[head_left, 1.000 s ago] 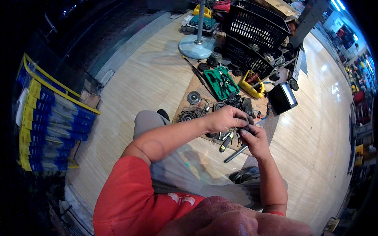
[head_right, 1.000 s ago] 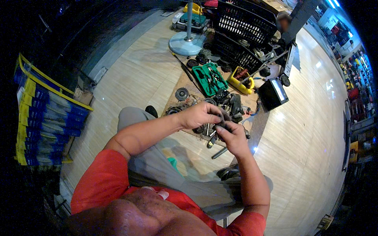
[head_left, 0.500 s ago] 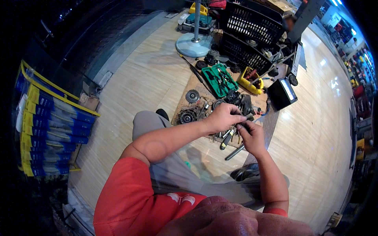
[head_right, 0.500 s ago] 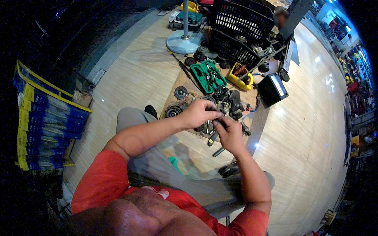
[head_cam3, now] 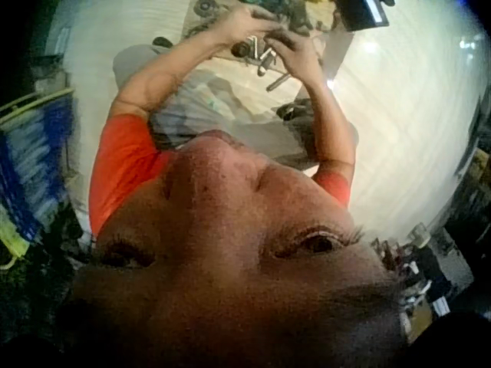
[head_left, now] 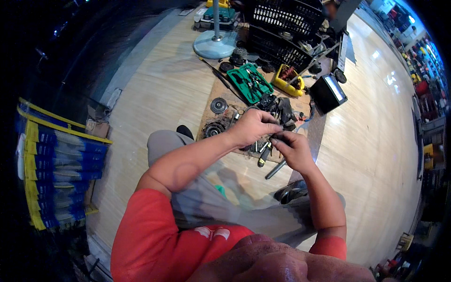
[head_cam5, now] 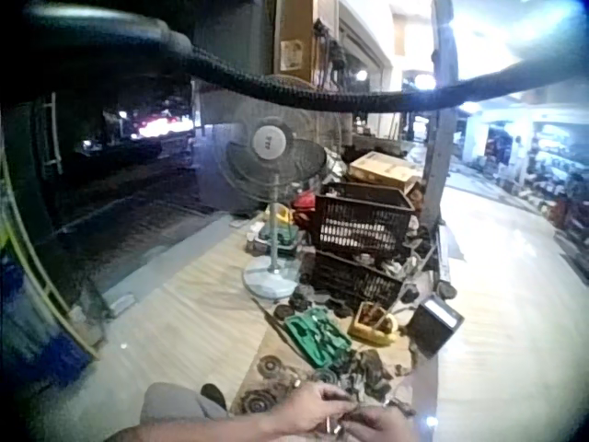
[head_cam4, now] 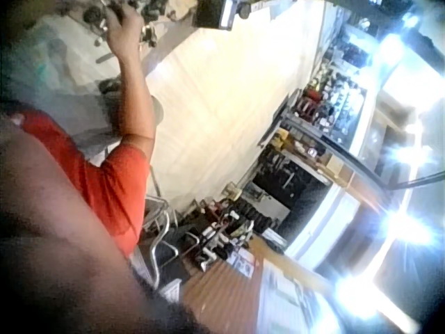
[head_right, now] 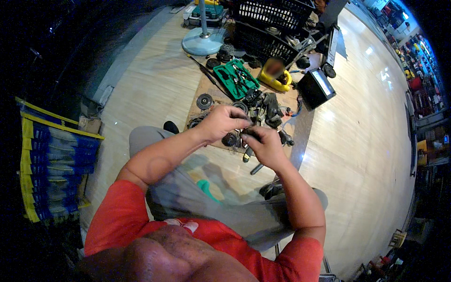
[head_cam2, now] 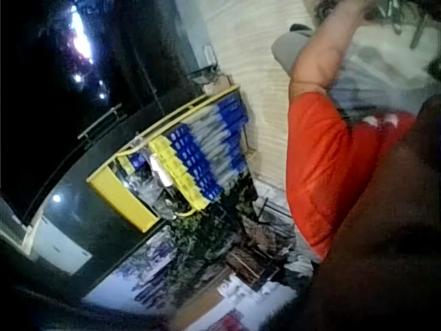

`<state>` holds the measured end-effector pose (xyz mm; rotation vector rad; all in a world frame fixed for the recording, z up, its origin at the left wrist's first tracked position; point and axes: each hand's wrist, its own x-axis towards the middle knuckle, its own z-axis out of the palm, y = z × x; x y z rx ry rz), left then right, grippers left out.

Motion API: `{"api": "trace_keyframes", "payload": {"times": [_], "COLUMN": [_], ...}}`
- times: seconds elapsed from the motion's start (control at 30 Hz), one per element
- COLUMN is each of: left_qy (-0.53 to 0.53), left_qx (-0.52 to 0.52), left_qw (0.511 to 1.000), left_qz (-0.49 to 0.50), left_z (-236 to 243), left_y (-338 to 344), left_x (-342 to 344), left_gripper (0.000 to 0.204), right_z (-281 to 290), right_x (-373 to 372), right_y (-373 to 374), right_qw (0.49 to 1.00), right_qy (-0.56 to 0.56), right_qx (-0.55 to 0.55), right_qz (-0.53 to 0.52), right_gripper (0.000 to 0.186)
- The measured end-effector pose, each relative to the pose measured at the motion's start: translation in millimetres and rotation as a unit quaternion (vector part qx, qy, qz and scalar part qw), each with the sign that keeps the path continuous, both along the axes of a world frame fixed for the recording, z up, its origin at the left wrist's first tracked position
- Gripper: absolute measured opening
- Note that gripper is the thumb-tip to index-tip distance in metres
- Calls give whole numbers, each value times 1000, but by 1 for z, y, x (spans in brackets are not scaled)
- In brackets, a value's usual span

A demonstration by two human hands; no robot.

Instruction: The person handles and turns over various metal gears and a circular mechanical housing assembly by hand.

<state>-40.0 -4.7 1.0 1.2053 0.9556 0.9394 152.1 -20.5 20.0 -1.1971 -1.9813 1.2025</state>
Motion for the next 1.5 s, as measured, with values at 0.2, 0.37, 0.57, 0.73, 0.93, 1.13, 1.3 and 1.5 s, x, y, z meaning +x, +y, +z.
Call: {"api": "trace_keyframes", "payload": {"times": [0.2,0.37,0.57,0.73,0.93,1.13,1.3,1.5], "left_qy": [35,64,15,-186,-138,-86,46,207], "left_qx": [7,29,-20,-117,-61,-42,31,127], "left_qw": [999,993,997,975,988,995,997,962], "left_qz": [40,96,74,-23,-13,6,61,122], "left_z": [-2,-10,-14,-8,-12,-12,-12,-17], "left_y": [0,-2,-1,-1,1,1,-2,-4], "left_x": [3,8,6,5,5,6,8,12], "left_gripper": [17,14,17,16,15,14,17,19], "right_z": [-1,-7,-17,-12,-5,-5,-10,-19], "right_x": [-4,-10,-5,1,2,0,0,-6], "right_y": [-2,-3,0,8,7,6,4,2], "right_qw": [994,993,998,986,984,997,998,980], "right_qy": [-56,-60,-28,67,45,18,-17,-110], "right_qx": [95,98,53,-148,-171,-73,-41,164], "right_qz": [-10,-32,-26,-28,-15,-5,-40,-29], "right_gripper": [16,16,22,24,22,23,24,21]}}
